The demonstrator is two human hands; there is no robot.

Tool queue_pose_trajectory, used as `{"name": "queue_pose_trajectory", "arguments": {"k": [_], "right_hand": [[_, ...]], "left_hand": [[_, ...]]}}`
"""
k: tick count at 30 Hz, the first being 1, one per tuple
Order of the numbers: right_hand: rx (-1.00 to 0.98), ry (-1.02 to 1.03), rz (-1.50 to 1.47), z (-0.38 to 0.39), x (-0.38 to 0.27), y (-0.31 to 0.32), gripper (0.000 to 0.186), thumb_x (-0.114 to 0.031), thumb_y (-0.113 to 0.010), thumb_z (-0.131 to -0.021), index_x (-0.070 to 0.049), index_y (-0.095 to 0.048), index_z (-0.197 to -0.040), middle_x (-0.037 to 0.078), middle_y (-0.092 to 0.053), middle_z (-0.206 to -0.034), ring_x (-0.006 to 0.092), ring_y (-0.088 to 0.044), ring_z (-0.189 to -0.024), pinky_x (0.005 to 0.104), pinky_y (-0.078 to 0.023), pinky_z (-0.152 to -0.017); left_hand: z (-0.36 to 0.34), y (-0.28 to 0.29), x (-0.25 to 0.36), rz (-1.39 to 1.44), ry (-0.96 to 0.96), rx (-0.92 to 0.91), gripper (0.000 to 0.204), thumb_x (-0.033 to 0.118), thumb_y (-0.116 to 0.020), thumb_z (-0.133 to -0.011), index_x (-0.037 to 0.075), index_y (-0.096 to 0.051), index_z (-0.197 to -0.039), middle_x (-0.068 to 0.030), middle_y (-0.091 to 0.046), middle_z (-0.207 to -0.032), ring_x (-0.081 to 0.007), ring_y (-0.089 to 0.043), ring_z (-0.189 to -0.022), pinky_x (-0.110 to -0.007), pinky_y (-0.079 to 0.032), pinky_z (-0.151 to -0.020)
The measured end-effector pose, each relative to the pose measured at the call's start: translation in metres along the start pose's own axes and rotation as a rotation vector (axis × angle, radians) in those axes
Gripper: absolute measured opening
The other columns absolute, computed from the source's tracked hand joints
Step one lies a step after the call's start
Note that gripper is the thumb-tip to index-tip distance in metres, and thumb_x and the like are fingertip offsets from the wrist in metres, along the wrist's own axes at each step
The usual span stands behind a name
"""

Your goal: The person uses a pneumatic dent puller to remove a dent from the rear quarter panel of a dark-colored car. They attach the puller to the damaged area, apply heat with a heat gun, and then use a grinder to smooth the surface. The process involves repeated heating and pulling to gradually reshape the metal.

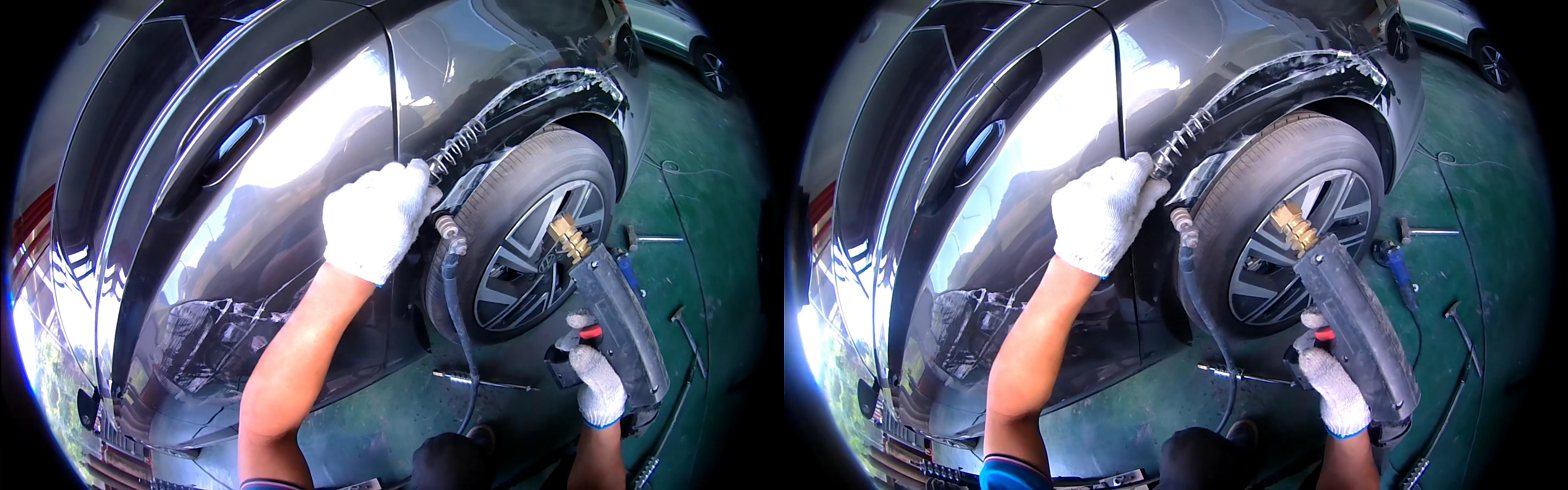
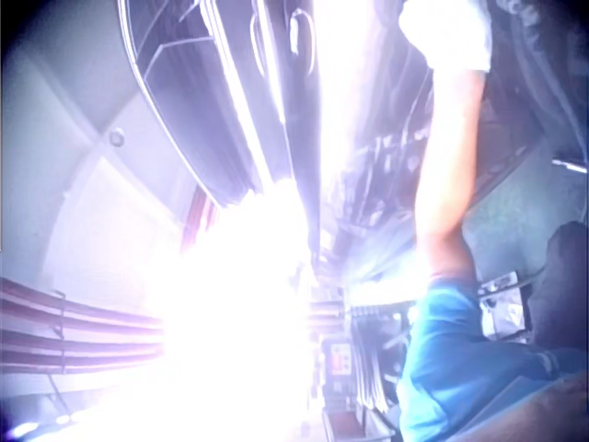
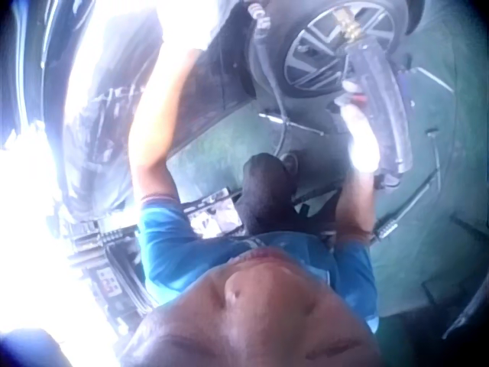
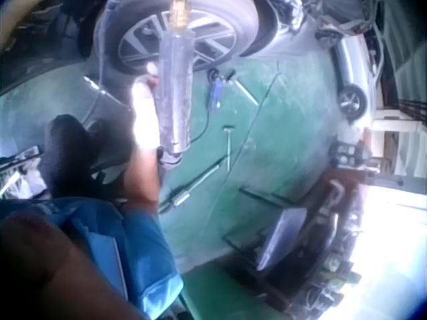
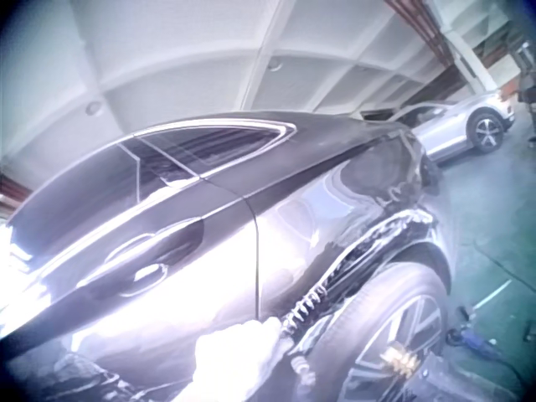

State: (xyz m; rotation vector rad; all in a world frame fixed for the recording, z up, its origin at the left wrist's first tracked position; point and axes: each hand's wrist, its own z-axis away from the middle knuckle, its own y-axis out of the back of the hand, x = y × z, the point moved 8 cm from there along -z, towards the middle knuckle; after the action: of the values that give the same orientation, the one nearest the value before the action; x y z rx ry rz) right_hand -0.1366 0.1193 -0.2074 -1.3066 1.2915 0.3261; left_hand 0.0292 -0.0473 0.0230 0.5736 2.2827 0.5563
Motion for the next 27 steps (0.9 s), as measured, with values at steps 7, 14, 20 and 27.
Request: {"name": "queue_pose_trajectory", "arguments": {"k": [7,14,20,27], "right_hand": [[0.041,0.051,-0.014,-0.001,-0.009,-0.004,0.061,0.0,-0.076,-0.082,0.0,-0.054,-0.139,0.014,-0.068,-0.118,0.0175,-0.066,-0.091,0.0298,-0.055,-0.073],[0.012,0.03,0.035,-0.001,-0.015,-0.008,0.059,-0.001,-0.075,-0.082,-0.001,-0.055,-0.138,0.013,-0.068,-0.116,0.0161,-0.066,-0.088,0.0285,-0.055,-0.068],[0.033,0.007,-0.013,0.002,-0.009,-0.011,0.055,-0.001,-0.076,-0.083,0.0,-0.056,-0.135,0.012,-0.068,-0.11,0.0142,-0.065,-0.085,0.0264,-0.052,-0.064],[0.018,-0.05,-0.065,0.002,-0.006,-0.018,0.047,-0.004,-0.076,-0.085,0.001,-0.061,-0.129,0.01,-0.067,-0.101,0.0122,-0.061,-0.077,0.0243,-0.049,-0.059]], "left_hand": [[-0.009,-0.001,0.009,-0.006,-0.113,0.083,0.021,0.034,-0.074,-0.086,0.015,-0.065,-0.084,-0.0036,-0.058,-0.069,-0.0235,-0.064,-0.061,-0.036,-0.049,-0.052],[-0.001,0.0,0.005,-0.037,-0.163,0.027,0.017,0.027,-0.073,-0.088,0.015,-0.067,-0.098,-0.0032,-0.058,-0.072,-0.0219,-0.064,-0.065,-0.036,-0.049,-0.054],[-0.008,0.009,0.006,-0.015,-0.551,0.004,0.024,0.013,-0.067,-0.08,0.013,-0.065,-0.103,-0.0022,-0.056,-0.074,-0.0219,-0.061,-0.065,-0.037,-0.047,-0.055],[-0.008,-0.003,0.001,0.077,-0.217,-0.028,0.011,0.018,-0.072,-0.085,0.011,-0.067,-0.092,-0.0069,-0.061,-0.071,-0.0275,-0.065,-0.066,-0.039,-0.05,-0.058]]}}
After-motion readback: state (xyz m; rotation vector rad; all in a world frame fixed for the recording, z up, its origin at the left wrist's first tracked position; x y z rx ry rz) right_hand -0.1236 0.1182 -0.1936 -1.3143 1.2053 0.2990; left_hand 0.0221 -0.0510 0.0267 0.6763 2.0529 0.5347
